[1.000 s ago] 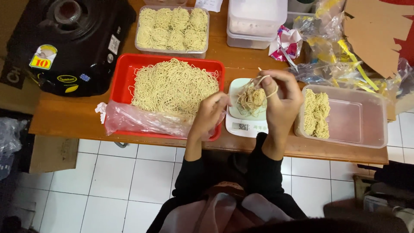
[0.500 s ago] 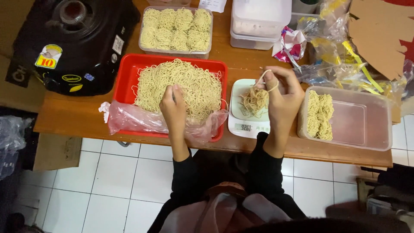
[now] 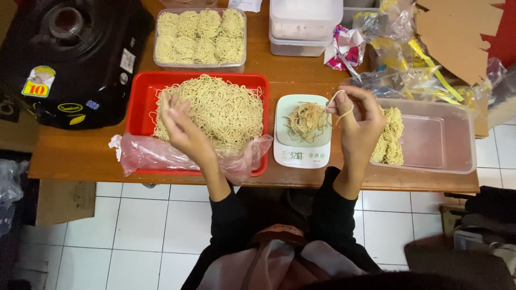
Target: The person portions loose noodles from a red tray onto a digital scale, shapes them into compact bundles, and places the bundles into a clear plastic container. The process is repeated multiple times.
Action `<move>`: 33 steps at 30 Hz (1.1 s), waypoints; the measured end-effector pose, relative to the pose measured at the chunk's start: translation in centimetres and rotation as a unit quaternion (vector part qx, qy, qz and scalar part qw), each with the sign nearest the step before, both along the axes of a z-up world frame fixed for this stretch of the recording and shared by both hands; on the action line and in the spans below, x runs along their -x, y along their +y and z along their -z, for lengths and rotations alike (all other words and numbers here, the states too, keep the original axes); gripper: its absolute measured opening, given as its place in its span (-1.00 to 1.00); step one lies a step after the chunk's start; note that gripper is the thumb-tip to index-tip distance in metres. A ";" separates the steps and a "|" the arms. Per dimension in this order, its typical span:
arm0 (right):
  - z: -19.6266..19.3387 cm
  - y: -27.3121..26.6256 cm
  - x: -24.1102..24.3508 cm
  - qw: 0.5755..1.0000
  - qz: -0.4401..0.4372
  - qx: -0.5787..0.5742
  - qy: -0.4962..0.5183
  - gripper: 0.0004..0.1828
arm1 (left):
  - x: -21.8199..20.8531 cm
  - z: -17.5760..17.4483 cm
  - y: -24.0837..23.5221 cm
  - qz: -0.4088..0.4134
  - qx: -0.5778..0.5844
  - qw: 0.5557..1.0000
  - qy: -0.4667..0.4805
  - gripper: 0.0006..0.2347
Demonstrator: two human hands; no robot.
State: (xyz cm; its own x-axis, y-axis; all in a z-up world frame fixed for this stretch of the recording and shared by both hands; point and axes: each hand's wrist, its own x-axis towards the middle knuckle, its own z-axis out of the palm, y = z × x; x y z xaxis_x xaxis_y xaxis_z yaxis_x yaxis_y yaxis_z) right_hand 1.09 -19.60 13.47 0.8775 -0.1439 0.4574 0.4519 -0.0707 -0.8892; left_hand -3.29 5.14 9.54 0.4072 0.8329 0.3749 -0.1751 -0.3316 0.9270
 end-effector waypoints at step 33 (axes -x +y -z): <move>6.0 -1.3 -1.3 0.945 -0.088 0.245 0.199 -0.57 | -5.8 10.3 -11.9 0.357 -0.200 0.907 0.100 -0.88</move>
